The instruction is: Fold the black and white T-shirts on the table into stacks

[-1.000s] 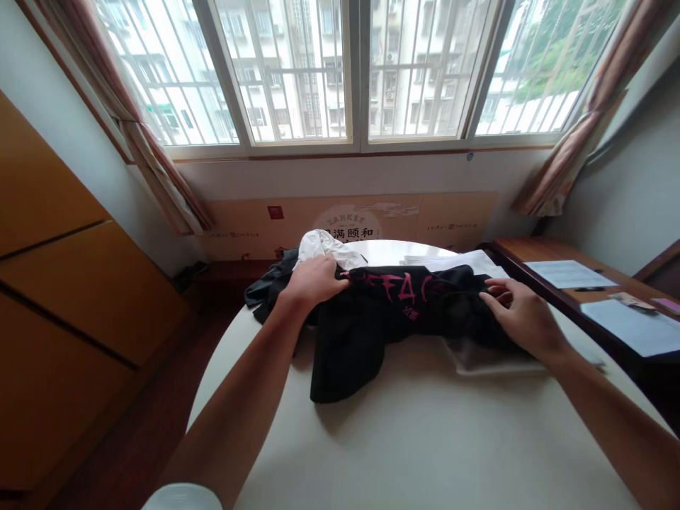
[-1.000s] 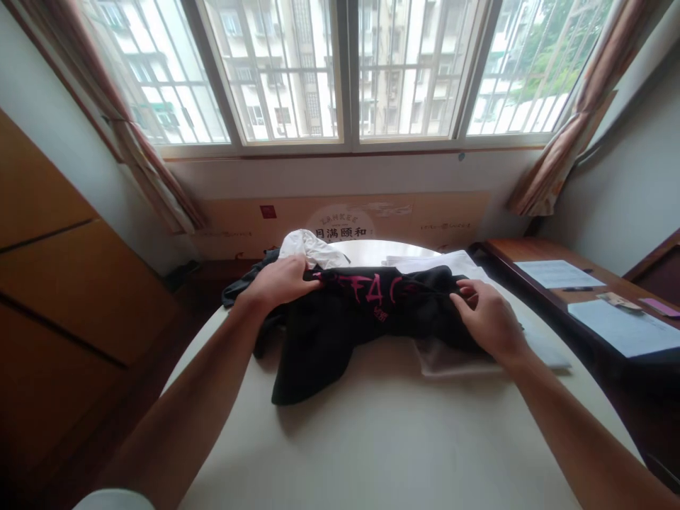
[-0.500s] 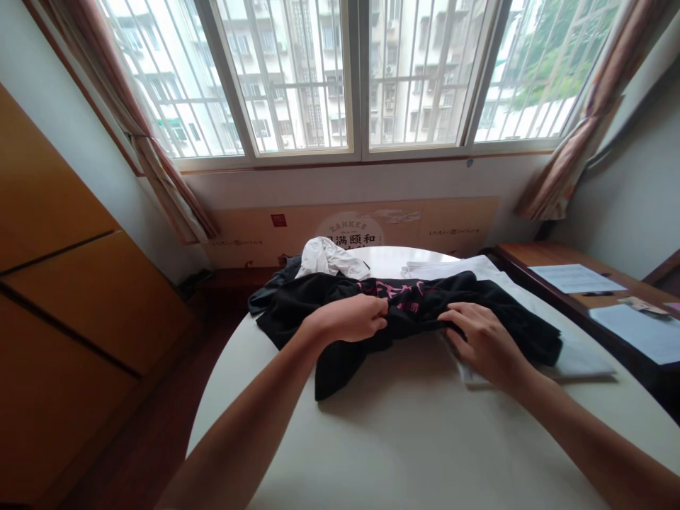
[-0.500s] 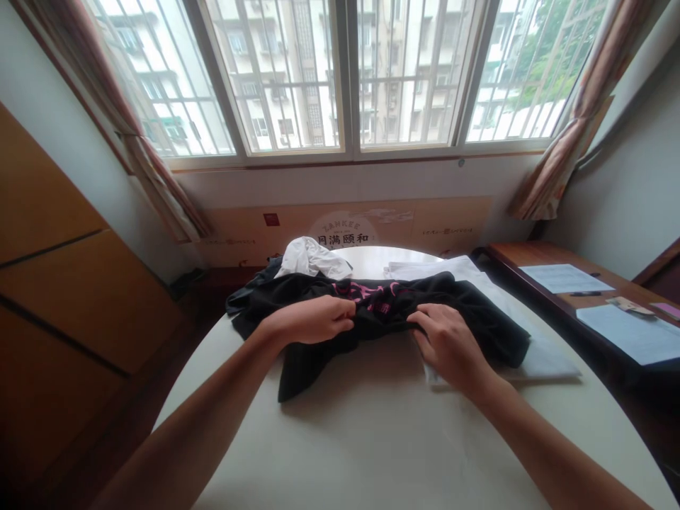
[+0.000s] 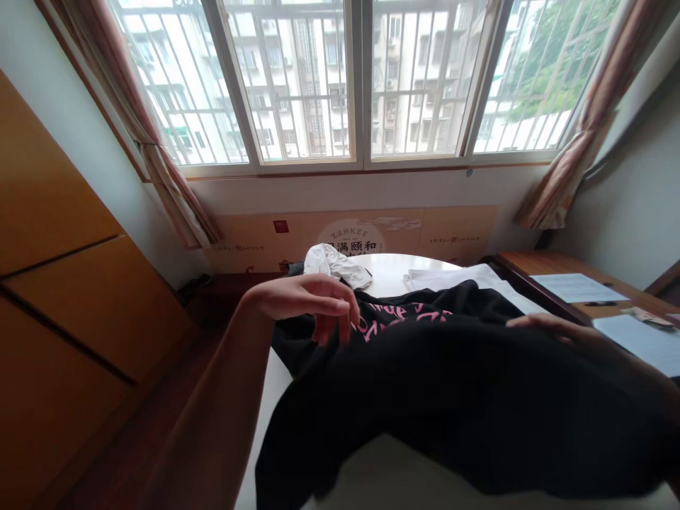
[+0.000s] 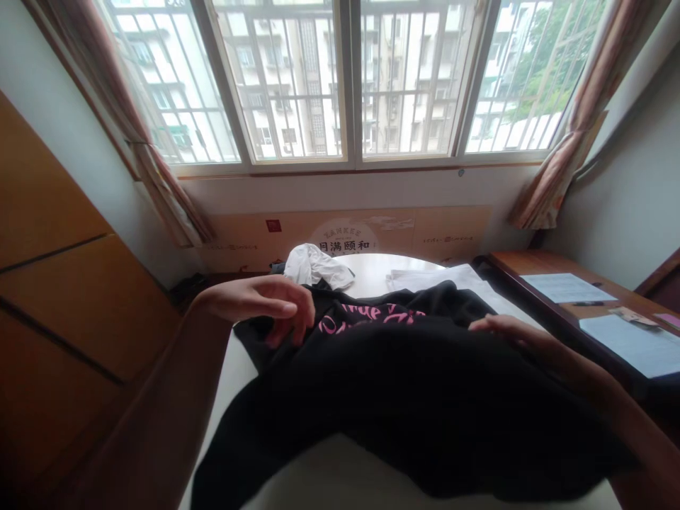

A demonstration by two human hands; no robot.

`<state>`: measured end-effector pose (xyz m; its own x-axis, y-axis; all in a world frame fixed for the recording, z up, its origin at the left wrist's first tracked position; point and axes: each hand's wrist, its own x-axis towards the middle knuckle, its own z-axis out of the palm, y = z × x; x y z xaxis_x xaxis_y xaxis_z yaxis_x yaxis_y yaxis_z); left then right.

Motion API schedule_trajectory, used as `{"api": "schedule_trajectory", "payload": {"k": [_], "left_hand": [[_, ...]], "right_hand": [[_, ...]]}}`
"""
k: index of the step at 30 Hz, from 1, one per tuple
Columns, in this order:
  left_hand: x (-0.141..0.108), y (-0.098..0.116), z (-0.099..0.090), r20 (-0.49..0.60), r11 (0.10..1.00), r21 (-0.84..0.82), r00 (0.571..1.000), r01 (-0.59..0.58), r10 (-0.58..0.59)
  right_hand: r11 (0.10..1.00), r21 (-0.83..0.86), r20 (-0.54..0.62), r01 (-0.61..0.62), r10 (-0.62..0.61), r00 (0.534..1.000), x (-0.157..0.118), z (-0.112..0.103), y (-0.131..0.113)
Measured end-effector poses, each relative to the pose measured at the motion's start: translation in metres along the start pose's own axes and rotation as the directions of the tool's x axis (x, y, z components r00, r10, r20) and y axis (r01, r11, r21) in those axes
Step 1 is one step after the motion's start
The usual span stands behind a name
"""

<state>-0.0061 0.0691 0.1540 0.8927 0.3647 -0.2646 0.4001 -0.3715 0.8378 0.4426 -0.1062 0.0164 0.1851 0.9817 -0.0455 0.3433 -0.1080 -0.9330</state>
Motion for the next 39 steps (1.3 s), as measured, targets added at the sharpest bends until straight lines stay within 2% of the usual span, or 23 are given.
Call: {"api": "schedule_trajectory", "payload": {"k": [1, 2, 3, 4, 6, 8, 10, 13, 15, 18, 19, 21, 24, 26, 28, 30, 31, 32, 34, 35, 36, 37, 39], "left_hand": [[0.009, -0.005, -0.001, -0.016, 0.999, 0.039, 1.0, 0.0, 0.0], [0.018, -0.012, -0.002, -0.108, 0.993, 0.117, 0.994, 0.032, -0.019], [0.028, -0.021, -0.003, -0.239, 0.97, 0.222, 0.97, 0.1, -0.045], [0.038, -0.031, -0.004, -0.375, 0.922, 0.332, 0.924, 0.201, -0.066], [0.053, -0.054, -0.007, -0.591, 0.759, 0.477, 0.801, 0.443, -0.096], [0.062, -0.076, -0.011, -0.702, 0.61, 0.493, 0.698, 0.62, -0.143], [0.064, -0.092, -0.017, -0.736, 0.543, 0.45, 0.639, 0.709, -0.223], [0.059, -0.101, -0.024, -0.735, 0.58, 0.408, 0.631, 0.705, -0.249], [0.054, -0.098, -0.028, -0.782, 0.657, 0.383, 0.606, 0.65, -0.144], [0.05, -0.084, -0.034, -0.886, 0.74, 0.357, 0.458, 0.569, 0.075], [0.05, -0.079, -0.037, -0.905, 0.748, 0.36, 0.405, 0.558, 0.134], [0.054, -0.07, -0.048, -0.923, 0.739, 0.365, 0.322, 0.566, 0.209], [0.067, -0.063, -0.074, -0.94, 0.705, 0.341, 0.24, 0.622, 0.242], [0.077, -0.063, -0.09, -0.957, 0.672, 0.289, 0.197, 0.682, 0.213], [0.088, -0.064, -0.095, -0.978, 0.612, 0.208, 0.168, 0.763, 0.123], [0.098, -0.065, -0.082, -0.981, 0.535, 0.188, 0.179, 0.824, 0.069], [0.101, -0.066, -0.069, -0.974, 0.51, 0.223, 0.212, 0.831, 0.081], [0.104, -0.067, -0.053, -0.954, 0.501, 0.297, 0.273, 0.813, 0.123], [0.106, -0.072, -0.015, -0.867, 0.522, 0.488, 0.455, 0.699, 0.202], [0.106, -0.076, 0.005, -0.79, 0.55, 0.581, 0.577, 0.599, 0.206], [0.104, -0.08, 0.024, -0.698, 0.579, 0.649, 0.689, 0.493, 0.196], [0.102, -0.085, 0.041, -0.606, 0.599, 0.694, 0.774, 0.4, 0.184], [0.095, -0.096, 0.069, -0.511, 0.618, 0.719, 0.844, 0.317, 0.162]], "right_hand": [[0.998, 0.028, 0.164, -0.056, 0.051, 0.985, -0.001, 0.0, -0.003], [0.995, 0.03, 0.263, -0.091, 0.08, 0.962, 0.0, 0.001, -0.007], [0.995, 0.031, 0.288, -0.096, 0.083, 0.954, 0.003, 0.004, -0.01], [0.997, 0.044, 0.243, -0.071, 0.058, 0.968, 0.006, 0.007, -0.013], [0.998, 0.047, -0.004, 0.034, -0.034, 0.999, 0.017, 0.012, -0.011], [0.99, -0.083, -0.277, 0.118, -0.137, 0.951, 0.031, 0.012, 0.0], [0.951, -0.293, -0.401, 0.101, -0.218, 0.89, 0.045, 0.006, 0.02], [0.841, -0.541, -0.342, 0.022, -0.243, 0.908, 0.062, -0.005, 0.054], [0.776, -0.63, -0.281, -0.006, -0.222, 0.934, 0.068, -0.01, 0.068], [0.724, -0.687, -0.321, -0.063, -0.224, 0.92, 0.069, -0.013, 0.07], [0.715, -0.694, -0.372, -0.086, -0.254, 0.893, 0.068, -0.013, 0.068], [0.698, -0.708, -0.483, -0.108, -0.366, 0.795, 0.065, -0.013, 0.061], [0.678, -0.724, -0.588, -0.126, -0.513, 0.626, 0.063, -0.015, 0.057], [0.664, -0.733, -0.601, -0.15, -0.528, 0.6, 0.063, -0.016, 0.061], [0.64, -0.744, -0.588, -0.192, -0.49, 0.644, 0.064, -0.016, 0.067], [0.609, -0.761, -0.563, -0.225, -0.446, 0.696, 0.066, -0.014, 0.071], [0.598, -0.77, -0.55, -0.223, -0.444, 0.708, 0.067, -0.012, 0.071], [0.597, -0.78, -0.527, -0.19, -0.461, 0.713, 0.068, -0.01, 0.07], [0.613, -0.79, -0.42, -0.012, -0.527, 0.739, 0.069, -0.002, 0.066], [0.623, -0.775, -0.338, 0.105, -0.549, 0.764, 0.069, 0.004, 0.063], [0.635, -0.742, -0.239, 0.213, -0.548, 0.801, 0.069, 0.01, 0.061], [0.652, -0.699, -0.131, 0.293, -0.519, 0.844, 0.069, 0.016, 0.059], [0.69, -0.635, 0.065, 0.347, -0.4, 0.914, 0.067, 0.028, 0.058]]}}
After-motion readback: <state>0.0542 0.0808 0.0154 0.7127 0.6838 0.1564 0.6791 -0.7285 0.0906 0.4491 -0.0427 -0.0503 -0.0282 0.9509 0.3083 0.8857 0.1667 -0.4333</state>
